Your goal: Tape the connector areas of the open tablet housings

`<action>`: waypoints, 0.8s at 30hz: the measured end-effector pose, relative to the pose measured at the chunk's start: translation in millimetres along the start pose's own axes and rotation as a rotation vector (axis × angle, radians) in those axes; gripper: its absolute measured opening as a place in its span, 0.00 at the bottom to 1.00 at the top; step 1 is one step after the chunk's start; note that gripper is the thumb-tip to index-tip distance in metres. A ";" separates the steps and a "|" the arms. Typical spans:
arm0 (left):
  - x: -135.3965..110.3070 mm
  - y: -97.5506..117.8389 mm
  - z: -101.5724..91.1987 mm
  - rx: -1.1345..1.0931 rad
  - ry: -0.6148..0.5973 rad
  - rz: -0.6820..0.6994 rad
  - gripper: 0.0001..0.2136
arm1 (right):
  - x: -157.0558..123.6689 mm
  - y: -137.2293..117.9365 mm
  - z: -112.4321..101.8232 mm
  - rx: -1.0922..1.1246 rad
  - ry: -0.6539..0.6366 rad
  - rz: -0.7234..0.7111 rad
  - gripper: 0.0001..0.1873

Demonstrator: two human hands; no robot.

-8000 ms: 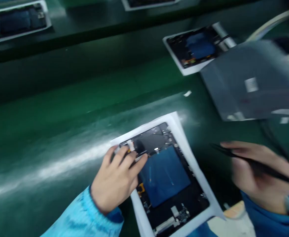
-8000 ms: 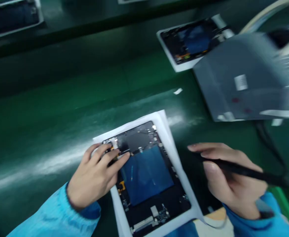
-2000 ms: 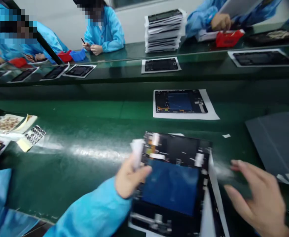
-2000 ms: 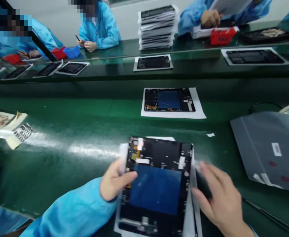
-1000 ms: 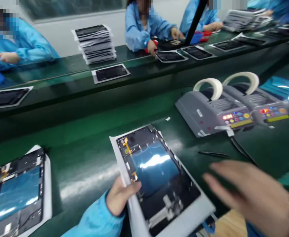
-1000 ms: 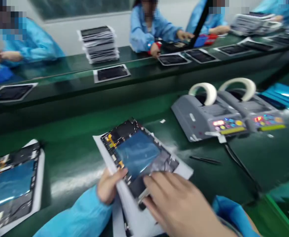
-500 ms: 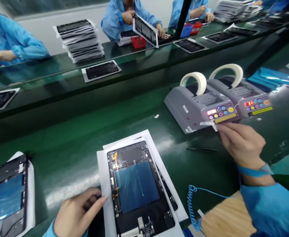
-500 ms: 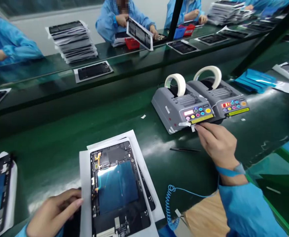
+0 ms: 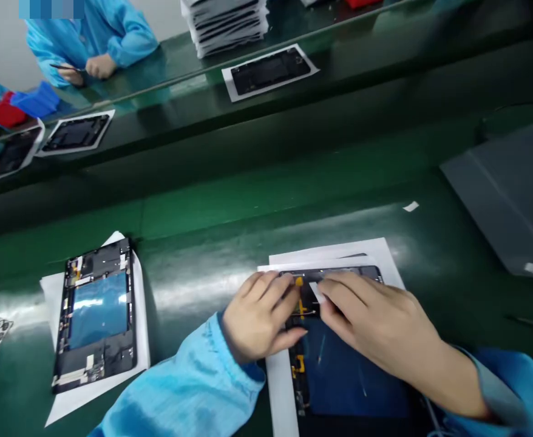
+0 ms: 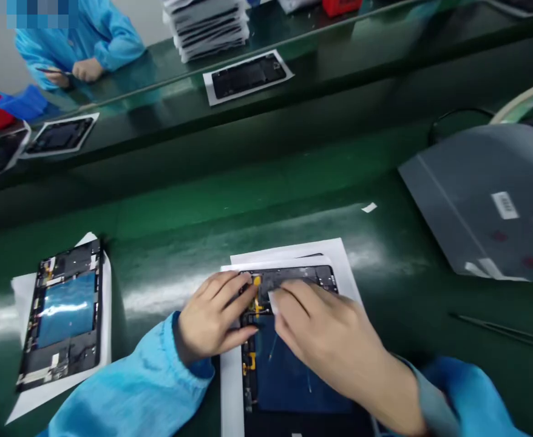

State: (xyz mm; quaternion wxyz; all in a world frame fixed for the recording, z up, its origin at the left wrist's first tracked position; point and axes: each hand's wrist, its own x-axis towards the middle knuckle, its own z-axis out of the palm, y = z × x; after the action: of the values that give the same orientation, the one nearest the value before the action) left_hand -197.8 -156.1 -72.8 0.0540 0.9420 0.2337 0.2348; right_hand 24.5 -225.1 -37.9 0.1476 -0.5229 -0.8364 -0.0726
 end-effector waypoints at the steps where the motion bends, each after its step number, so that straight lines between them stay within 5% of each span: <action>1: -1.2 1.6 1.3 -0.016 0.012 -0.017 0.24 | 17.9 -3.8 5.9 -0.024 0.016 -0.009 0.04; 5: -2.3 7.2 6.7 -0.065 0.040 -0.071 0.23 | 47.5 -5.3 16.1 -0.070 0.062 -0.020 0.06; 24: -5.7 16.8 15.1 -0.086 0.081 -0.123 0.20 | 30.1 -5.2 13.8 -0.084 -0.025 -0.047 0.04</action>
State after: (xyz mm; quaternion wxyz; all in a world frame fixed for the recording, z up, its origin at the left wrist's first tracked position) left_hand -188.3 -173.5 -85.0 0.0992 0.9125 0.2828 0.2785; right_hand 5.2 -197.9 -41.0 0.1134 -0.5099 -0.8463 -0.1044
